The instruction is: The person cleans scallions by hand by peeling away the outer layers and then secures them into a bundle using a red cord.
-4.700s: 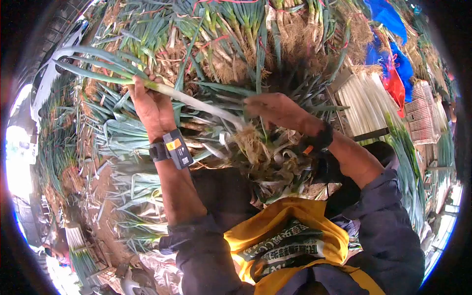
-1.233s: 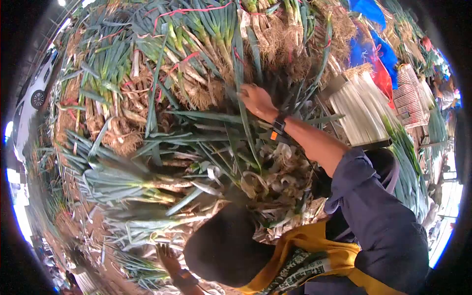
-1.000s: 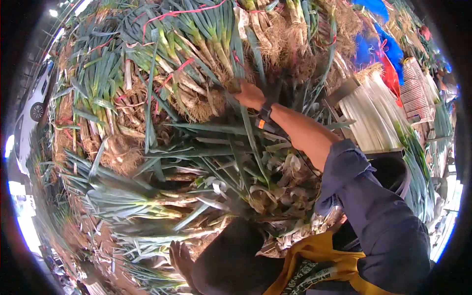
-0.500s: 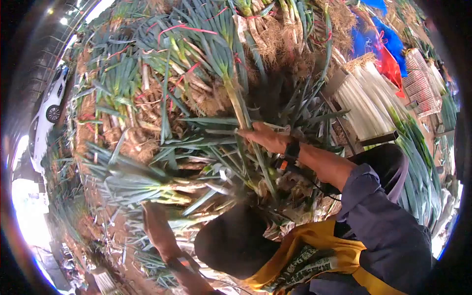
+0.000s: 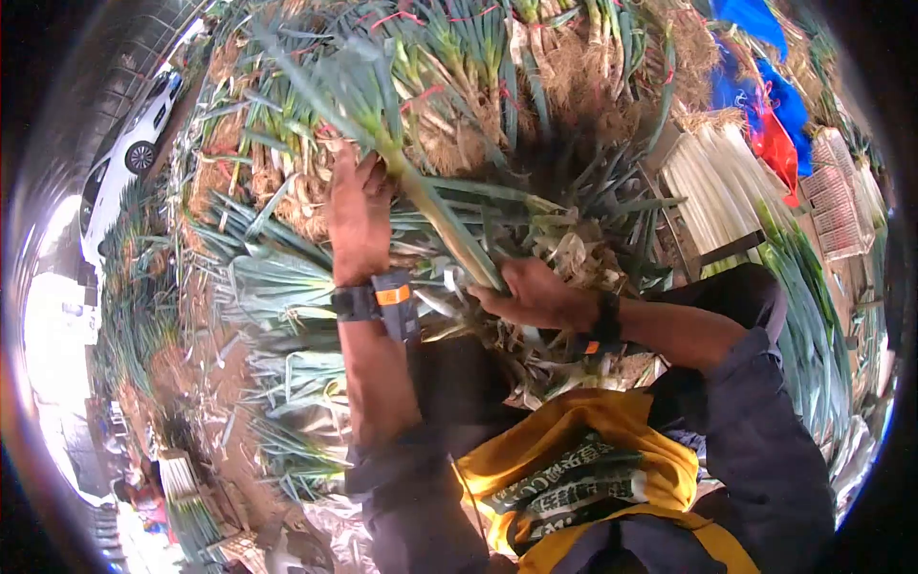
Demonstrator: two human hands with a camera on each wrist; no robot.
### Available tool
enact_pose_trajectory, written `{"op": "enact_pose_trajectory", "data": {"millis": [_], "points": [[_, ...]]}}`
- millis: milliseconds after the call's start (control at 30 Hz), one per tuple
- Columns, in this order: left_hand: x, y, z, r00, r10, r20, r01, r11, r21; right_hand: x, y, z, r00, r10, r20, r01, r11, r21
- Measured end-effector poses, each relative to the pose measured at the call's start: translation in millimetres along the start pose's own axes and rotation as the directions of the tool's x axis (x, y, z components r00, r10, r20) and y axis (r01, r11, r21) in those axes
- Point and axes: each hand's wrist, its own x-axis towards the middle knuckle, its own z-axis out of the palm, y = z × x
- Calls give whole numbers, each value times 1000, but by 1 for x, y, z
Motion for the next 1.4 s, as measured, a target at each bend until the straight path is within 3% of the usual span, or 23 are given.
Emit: {"op": "enact_pose_trajectory", "data": {"millis": [33, 133, 167, 233, 267, 300, 333, 400, 433, 467, 500, 567, 600, 633, 733, 833, 900, 967, 1067, 1100, 1333, 1400], "points": [[8, -4, -3, 1000, -5, 15, 5, 1000, -4, -10, 9, 1, 971, -236, -38, 233, 970, -67], [26, -10, -26, 999, -41, -33, 40, 999, -18, -34, 29, 1, 976, -203, 71, 216, 926, -311], [20, -7, -32, 1000, 0, -14, -1, 998, -70, -36, 49, 9, 942, -327, 74, 331, 873, -357], [23, -2, -40, 996, 76, -57, -81, 992, -93, -22, 49, 0, 963, -98, 250, 167, 947, -274], [23, -1, -45, 991, 110, -80, -118, 988, -102, -12, 48, -5, 940, 16, 342, 73, 967, -244], [11, 9, -36, 987, 124, -100, -134, 985, -107, -2, 59, -8, 943, 90, 321, -50, 990, -129], [6, 14, -33, 982, 164, -97, -175, 978, -116, 11, 79, -12, 950, 58, 306, 31, 960, -278], [-3, 19, -25, 968, 236, -90, -247, 958, -146, 43, 98, -32, 943, 215, 254, -28, 812, -583], [-17, 27, -14, 966, 242, -91, -254, 954, -159, 56, 93, -45, 903, 392, 176, -154, 678, -719], [-21, 30, -11, 964, 258, -60, -264, 952, -156, 66, 84, -51, 980, 200, 9, -133, 683, -719], [-23, 32, -9, 961, 275, -29, -276, 949, -152, 78, 68, -56, 987, -9, -159, -110, 681, -724], [-28, 33, -1, 957, 288, -42, -291, 948, -126, 112, 6, -76, 998, 45, -37, -55, 942, -331], [-29, 31, 0, 962, 271, -25, -272, 953, -135, 122, -20, -72, 999, -22, 23, 24, 997, -70], [-28, 29, 4, 966, 259, 3, -255, 956, -146, 130, -40, -69, 993, -107, 50, 95, 976, 197], [-23, 26, 14, 970, 226, 85, -203, 955, -217, 138, -65, -55, 972, -208, 106, 205, 978, 43], [-22, 23, 15, 971, 224, 76, -197, 943, -269, 142, -58, -40, 970, -241, -16, 232, 910, 345], [-24, 19, 15, 979, 188, 78, -166, 959, -228, 142, -59, -47, 979, -201, 44, 168, 905, 391], [-26, 17, 23, 986, 155, 58, -139, 966, -217, 143, -63, -59, 989, -132, 69, 96, 919, 381], [-18, 6, 18, 986, 134, 95, -110, 967, -229, 146, -51, -62, 962, -268, 58, 247, 940, 236], [-21, 8, 24, 976, 183, 121, -155, 965, -213, 142, -51, -60, 972, -231, 43, 213, 944, 252], [-27, -2, 43, 977, 146, 158, -129, 985, -113, 104, -70, -67, 993, -108, -57, 122, 859, 498], [-20, -2, 43, 983, 137, 122, -115, 978, -173, 92, -73, -68, 971, -212, -114, 240, 884, 402]]}}
